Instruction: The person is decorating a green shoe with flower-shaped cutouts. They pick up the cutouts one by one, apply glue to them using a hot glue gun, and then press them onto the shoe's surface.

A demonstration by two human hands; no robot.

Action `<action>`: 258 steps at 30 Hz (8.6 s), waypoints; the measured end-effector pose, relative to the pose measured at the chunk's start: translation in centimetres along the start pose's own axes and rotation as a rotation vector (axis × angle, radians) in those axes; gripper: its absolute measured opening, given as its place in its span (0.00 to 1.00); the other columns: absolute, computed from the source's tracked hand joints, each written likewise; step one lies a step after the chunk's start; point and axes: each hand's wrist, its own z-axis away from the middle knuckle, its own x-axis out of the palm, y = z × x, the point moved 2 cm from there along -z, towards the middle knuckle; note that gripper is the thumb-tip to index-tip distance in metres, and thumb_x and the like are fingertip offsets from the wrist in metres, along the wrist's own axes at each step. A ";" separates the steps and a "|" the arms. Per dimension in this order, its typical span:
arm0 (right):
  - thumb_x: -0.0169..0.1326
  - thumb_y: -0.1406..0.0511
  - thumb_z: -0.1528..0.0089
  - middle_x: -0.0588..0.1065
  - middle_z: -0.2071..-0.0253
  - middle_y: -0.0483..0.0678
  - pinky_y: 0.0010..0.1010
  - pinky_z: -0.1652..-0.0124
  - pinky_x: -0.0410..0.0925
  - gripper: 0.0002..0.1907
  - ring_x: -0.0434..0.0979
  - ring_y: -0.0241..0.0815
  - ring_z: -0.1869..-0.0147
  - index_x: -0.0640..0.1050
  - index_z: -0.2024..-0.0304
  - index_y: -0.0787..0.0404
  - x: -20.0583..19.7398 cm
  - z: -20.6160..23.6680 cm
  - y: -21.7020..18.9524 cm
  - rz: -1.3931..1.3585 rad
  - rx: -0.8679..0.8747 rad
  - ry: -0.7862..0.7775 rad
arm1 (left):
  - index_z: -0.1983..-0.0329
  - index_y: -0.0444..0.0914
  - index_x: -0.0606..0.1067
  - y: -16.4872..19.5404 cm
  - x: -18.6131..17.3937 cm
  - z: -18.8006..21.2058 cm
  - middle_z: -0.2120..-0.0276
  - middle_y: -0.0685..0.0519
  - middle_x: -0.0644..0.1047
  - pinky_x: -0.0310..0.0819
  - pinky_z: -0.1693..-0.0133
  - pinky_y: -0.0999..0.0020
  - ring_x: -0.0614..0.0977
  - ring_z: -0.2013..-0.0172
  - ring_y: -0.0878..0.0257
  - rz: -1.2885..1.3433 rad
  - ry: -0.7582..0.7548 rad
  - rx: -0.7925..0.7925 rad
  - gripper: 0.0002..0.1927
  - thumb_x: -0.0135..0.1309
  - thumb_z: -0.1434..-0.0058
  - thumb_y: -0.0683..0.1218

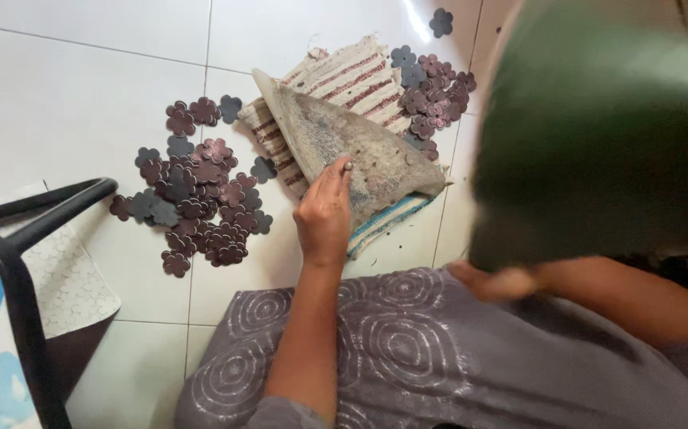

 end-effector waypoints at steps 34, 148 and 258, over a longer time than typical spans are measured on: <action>0.68 0.56 0.55 0.66 0.40 0.63 0.48 0.42 0.66 0.58 0.70 0.65 0.38 0.53 0.28 0.60 3.8 -3.0 1.0 -0.270 -0.150 0.500 | 0.53 0.38 0.79 -0.7 -0.4 0.2 0.60 0.47 0.83 0.80 0.60 0.55 0.84 0.60 0.48 -0.069 -0.130 -0.064 0.09 0.60 0.37 0.40; 0.71 0.56 0.47 0.67 0.37 0.60 0.50 0.40 0.64 0.52 0.68 0.62 0.35 0.59 0.27 0.60 8.7 -7.4 6.6 -0.276 0.221 0.628 | 0.43 0.30 0.75 -3.0 0.6 2.1 0.49 0.47 0.82 0.81 0.46 0.70 0.83 0.49 0.65 0.446 0.142 -0.360 0.10 0.51 0.26 0.36; 0.65 0.71 0.39 0.78 0.53 0.47 0.27 0.50 0.75 0.21 0.79 0.33 0.50 0.75 0.44 0.65 3.9 -6.0 0.4 -0.955 -0.100 0.637 | 0.50 0.35 0.79 6.6 -3.3 0.8 0.54 0.48 0.83 0.82 0.50 0.67 0.87 0.53 0.59 0.304 -0.022 -0.051 0.08 0.59 0.30 0.39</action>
